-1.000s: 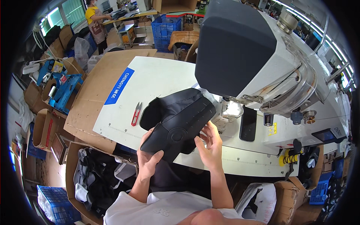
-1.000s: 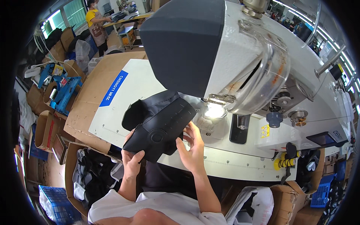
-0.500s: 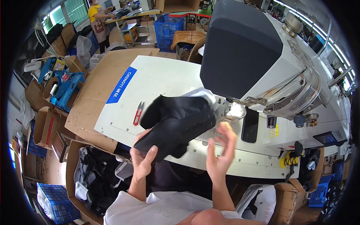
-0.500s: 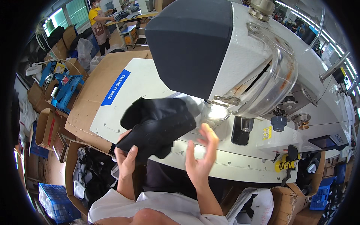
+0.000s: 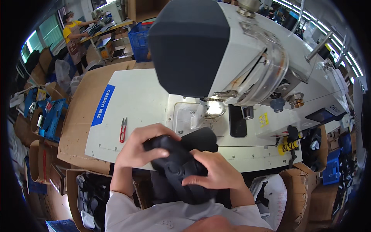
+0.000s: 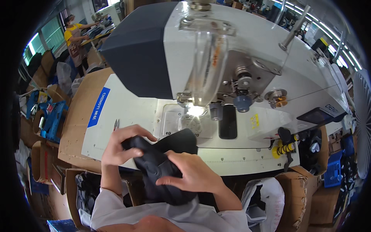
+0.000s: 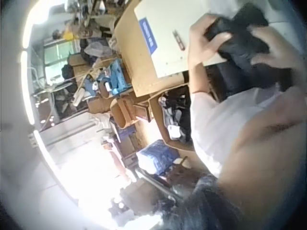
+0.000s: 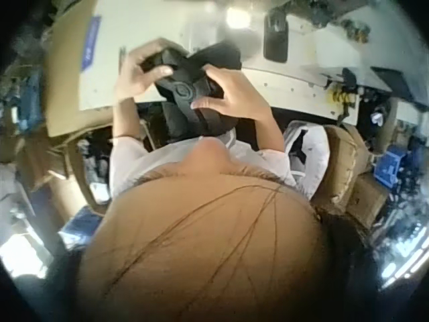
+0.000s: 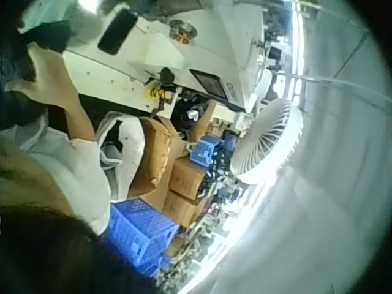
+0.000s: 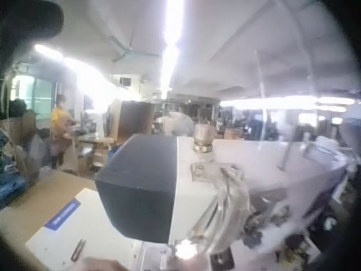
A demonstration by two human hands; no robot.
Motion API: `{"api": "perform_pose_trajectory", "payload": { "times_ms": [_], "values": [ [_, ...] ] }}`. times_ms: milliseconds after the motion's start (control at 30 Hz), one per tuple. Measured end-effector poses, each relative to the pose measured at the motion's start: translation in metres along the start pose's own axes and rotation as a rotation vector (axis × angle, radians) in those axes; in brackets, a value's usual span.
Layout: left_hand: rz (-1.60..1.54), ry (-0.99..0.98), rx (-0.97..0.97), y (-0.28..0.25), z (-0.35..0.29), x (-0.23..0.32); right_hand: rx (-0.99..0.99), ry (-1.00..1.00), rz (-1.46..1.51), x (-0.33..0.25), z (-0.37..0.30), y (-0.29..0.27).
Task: The person stitches shoe fabric components using a sewing machine, trims loose threads with thread snips, loads thread into a bobbin, and places finished pieces into a storage bag.
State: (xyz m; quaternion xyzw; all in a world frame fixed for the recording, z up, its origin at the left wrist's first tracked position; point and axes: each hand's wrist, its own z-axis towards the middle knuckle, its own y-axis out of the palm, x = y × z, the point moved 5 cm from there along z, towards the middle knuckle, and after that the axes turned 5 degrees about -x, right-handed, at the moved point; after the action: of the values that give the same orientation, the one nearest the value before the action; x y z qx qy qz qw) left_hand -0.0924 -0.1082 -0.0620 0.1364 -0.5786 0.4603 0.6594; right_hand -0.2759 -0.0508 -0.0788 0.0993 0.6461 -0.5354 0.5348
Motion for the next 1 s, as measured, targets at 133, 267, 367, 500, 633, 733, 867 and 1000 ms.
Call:
{"api": "perform_pose_trajectory", "payload": {
  "times_ms": [133,267,367,500,633,733,867,1000],
  "values": [
    [0.114,-0.11,0.006,0.014,0.052,-0.022,0.294,0.162,0.04,0.048,-0.008,-0.009],
    [-0.048,-0.181,0.006,0.013,0.084,-0.053,0.449,0.161,0.433,0.068,0.001,-0.014],
    [-0.126,-0.118,0.027,0.01,0.083,-0.055,0.451,0.177,0.495,0.067,0.003,-0.013],
    [-0.062,-0.095,0.047,0.002,0.086,-0.055,0.448,0.128,0.498,0.066,0.008,-0.013],
    [-0.164,-0.192,0.072,0.004,0.084,-0.072,0.457,0.149,0.569,0.07,0.011,-0.012],
    [-0.162,-0.209,0.138,0.006,0.097,-0.088,0.552,0.215,0.471,0.082,0.011,-0.019],
    [-0.108,-0.057,0.124,-0.007,0.107,-0.107,0.579,0.294,0.562,0.078,0.017,-0.027],
    [0.001,0.056,0.117,-0.012,0.115,-0.108,0.853,0.244,-0.026,0.067,0.01,-0.032]
  ]
}}
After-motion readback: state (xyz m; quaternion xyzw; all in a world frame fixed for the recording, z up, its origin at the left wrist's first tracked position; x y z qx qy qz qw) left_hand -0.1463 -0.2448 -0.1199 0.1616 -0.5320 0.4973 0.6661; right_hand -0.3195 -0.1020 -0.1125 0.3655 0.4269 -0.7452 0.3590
